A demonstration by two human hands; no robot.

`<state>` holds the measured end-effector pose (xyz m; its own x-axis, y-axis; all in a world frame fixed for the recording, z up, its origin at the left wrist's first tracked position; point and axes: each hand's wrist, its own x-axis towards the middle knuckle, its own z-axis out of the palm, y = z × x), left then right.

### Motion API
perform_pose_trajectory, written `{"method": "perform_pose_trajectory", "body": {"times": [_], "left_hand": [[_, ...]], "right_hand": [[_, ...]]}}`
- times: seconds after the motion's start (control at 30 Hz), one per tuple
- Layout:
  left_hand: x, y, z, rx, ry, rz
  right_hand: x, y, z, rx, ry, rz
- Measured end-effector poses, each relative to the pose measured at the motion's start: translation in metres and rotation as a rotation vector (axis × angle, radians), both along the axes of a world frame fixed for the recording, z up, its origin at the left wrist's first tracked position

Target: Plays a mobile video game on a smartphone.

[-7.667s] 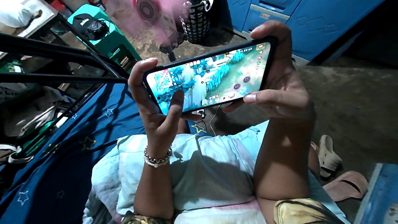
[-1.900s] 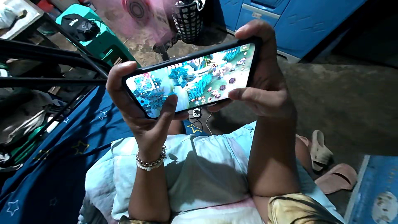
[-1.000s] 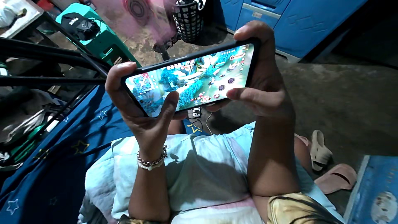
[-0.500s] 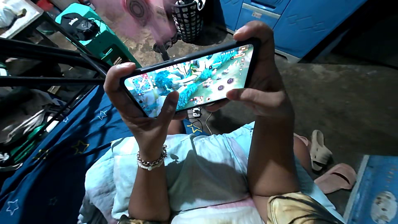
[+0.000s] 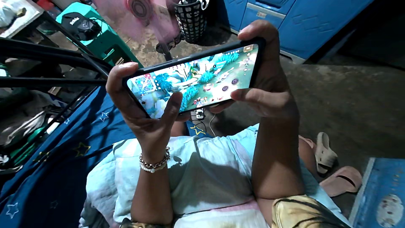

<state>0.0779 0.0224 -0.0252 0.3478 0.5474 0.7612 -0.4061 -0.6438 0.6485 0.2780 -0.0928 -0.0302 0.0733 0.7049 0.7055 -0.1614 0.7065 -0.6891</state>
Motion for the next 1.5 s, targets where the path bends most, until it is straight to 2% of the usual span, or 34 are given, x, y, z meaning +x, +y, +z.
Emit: {"method": "perform_pose_trajectory", "body": {"times": [1.5], "left_hand": [[-0.0004,-0.0004,-0.0006,-0.002,0.011,0.015]], "right_hand": [[-0.0010,-0.0015,0.0002,-0.005,-0.013,-0.024]]}}
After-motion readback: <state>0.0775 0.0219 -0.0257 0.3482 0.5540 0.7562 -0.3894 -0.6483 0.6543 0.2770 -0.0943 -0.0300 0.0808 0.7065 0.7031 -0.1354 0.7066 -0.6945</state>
